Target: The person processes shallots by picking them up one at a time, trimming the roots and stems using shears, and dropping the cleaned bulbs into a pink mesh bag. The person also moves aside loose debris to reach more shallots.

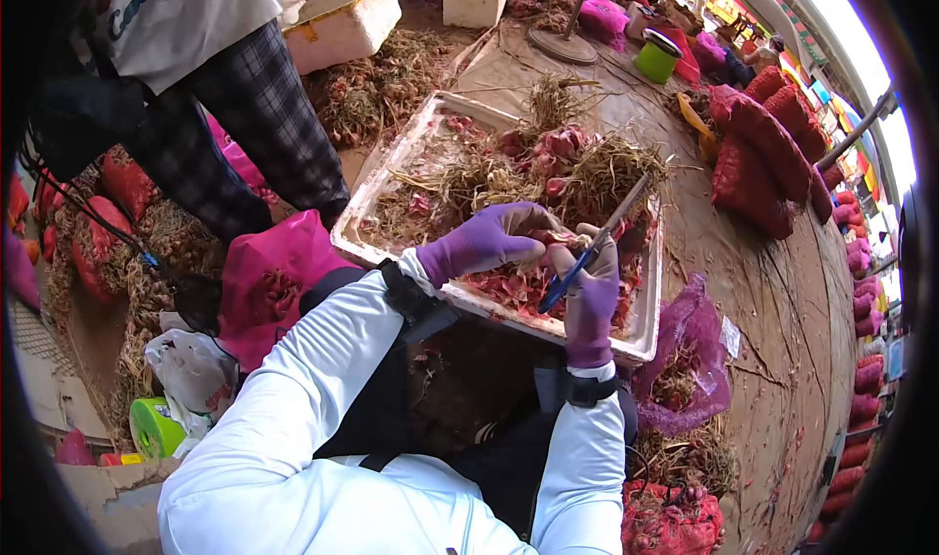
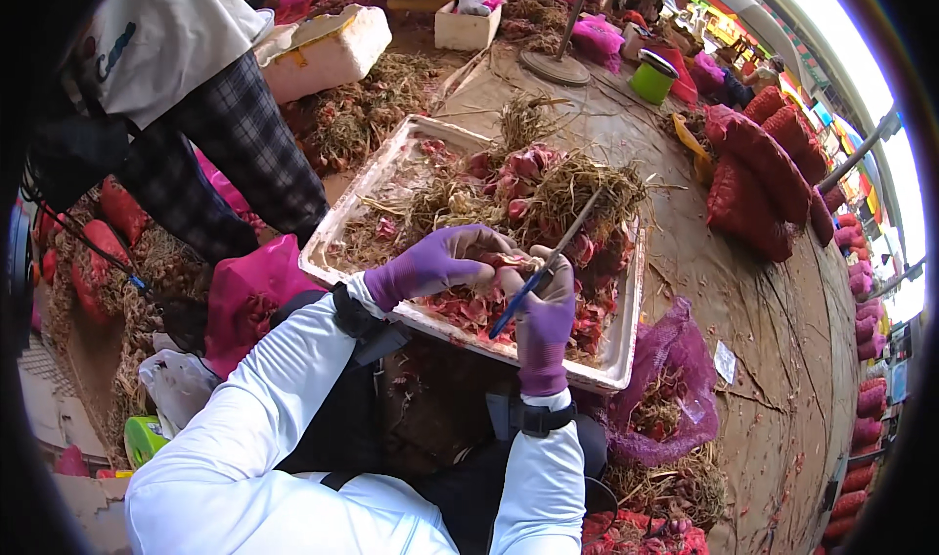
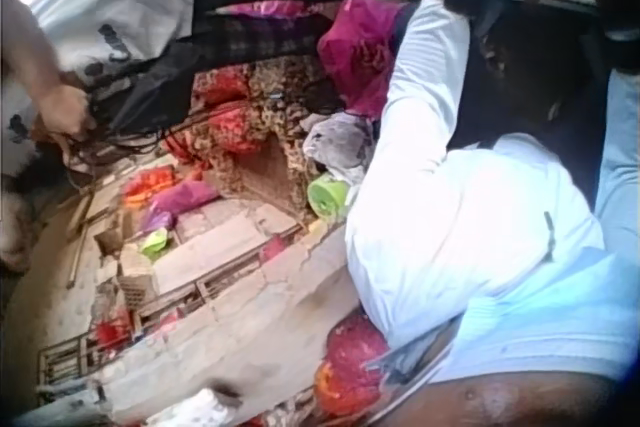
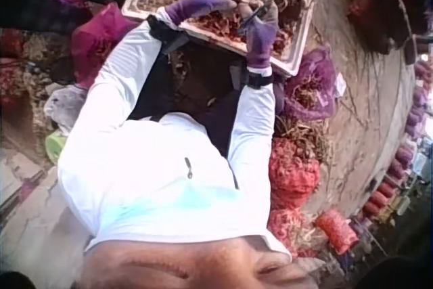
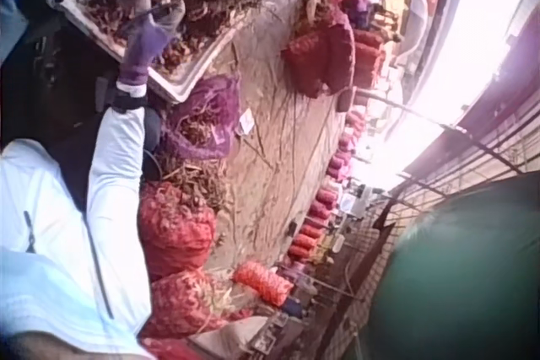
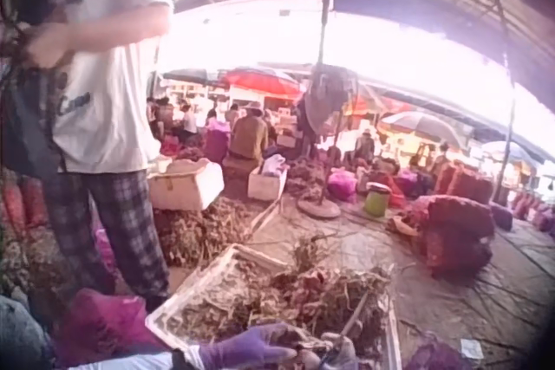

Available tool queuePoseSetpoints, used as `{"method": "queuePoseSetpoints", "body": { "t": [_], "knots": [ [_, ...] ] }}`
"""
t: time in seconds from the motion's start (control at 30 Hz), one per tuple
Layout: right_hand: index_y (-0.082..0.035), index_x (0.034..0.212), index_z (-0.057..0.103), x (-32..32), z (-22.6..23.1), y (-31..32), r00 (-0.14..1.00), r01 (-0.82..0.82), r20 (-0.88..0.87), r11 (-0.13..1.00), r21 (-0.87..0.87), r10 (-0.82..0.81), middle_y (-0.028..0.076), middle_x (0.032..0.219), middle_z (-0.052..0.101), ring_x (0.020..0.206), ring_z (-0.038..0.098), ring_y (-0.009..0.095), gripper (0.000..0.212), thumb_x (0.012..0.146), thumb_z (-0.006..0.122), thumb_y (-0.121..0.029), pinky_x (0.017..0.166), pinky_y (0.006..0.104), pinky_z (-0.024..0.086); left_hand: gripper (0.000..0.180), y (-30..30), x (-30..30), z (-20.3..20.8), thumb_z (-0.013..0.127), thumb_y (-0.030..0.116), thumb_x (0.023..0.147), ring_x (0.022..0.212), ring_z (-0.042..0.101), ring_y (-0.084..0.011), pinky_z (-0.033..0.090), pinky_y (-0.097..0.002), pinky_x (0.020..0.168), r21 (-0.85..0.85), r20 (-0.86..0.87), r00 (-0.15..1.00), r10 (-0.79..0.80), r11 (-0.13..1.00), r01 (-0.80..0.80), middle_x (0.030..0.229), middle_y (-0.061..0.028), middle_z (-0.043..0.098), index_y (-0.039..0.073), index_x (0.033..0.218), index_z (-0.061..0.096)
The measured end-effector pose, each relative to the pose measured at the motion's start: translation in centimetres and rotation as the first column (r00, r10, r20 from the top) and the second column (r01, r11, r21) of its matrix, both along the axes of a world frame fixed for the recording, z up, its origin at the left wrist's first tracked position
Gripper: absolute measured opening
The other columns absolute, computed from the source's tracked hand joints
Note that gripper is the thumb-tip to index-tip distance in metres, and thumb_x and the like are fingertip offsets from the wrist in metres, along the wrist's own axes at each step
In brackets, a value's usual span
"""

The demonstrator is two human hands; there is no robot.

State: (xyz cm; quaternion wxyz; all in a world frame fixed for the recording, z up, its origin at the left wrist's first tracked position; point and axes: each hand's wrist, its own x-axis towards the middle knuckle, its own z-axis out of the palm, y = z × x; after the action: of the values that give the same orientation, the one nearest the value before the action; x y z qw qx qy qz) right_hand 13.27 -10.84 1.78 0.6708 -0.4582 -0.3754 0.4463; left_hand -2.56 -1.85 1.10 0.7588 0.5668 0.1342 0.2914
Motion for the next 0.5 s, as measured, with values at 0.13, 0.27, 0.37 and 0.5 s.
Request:
{"method": "queuePoseSetpoints", "body": {
  "t": [0.13,0.27,0.37,0.5],
  "knots": [
    [-0.001,0.118,0.048,-0.3,-0.7,0.3,0.995,0.094,-0.033,0.995,0.042,-0.092,0.008,0.098,0.064,0.083,0.061,0.01,0.04,0.083,0.066,0.003,0.071,0.0195,0.05,0.026,-0.1,0.7,-0.4,0.056,0.003,0.089,0.097,0.058,-0.0092,0.049,-0.0256,0.085,0.188,-0.087,0.992,0.088,0.98,-0.071,0.105,-0.0053,0.062,-0.002,0.114,0.054],
    [-0.001,0.119,0.048,0.2,-0.5,0.1,0.997,0.08,0.014,0.992,0.096,-0.082,0.01,0.095,0.064,0.085,0.062,0.01,0.041,0.081,0.061,0.008,0.07,0.0196,0.05,0.018,-0.4,1.4,-1.7,0.054,-0.001,0.089,0.09,0.061,-0.011,0.051,-0.028,0.081,0.501,-0.154,0.942,0.298,0.845,-0.186,0.096,-0.0058,0.062,-0.002,0.107,0.056],
    [-0.001,0.119,0.047,0.1,0.3,-0.5,0.992,0.089,0.084,0.993,0.082,-0.095,0.008,0.094,0.063,0.085,0.061,0.01,0.042,0.081,0.06,0.01,0.073,0.0201,0.049,0.017,-1.5,1.9,-0.5,0.059,-0.002,0.086,0.088,0.064,-0.0176,0.052,-0.0282,0.079,0.759,0.011,0.823,0.568,0.531,-0.376,0.094,-0.0102,0.064,0.0,0.102,0.06],
    [-0.001,0.119,0.047,-0.8,0.3,-0.2,0.963,0.13,0.222,0.985,0.109,-0.152,0.007,0.101,0.062,0.089,0.059,0.011,0.039,0.084,0.064,0.007,0.078,0.0211,0.049,0.019,-1.7,1.5,-0.5,0.059,-0.005,0.084,0.087,0.064,-0.0172,0.052,-0.0287,0.079,0.744,-0.007,0.825,0.565,0.554,-0.373,0.095,-0.0094,0.065,0.0,0.103,0.06]
  ]
}}
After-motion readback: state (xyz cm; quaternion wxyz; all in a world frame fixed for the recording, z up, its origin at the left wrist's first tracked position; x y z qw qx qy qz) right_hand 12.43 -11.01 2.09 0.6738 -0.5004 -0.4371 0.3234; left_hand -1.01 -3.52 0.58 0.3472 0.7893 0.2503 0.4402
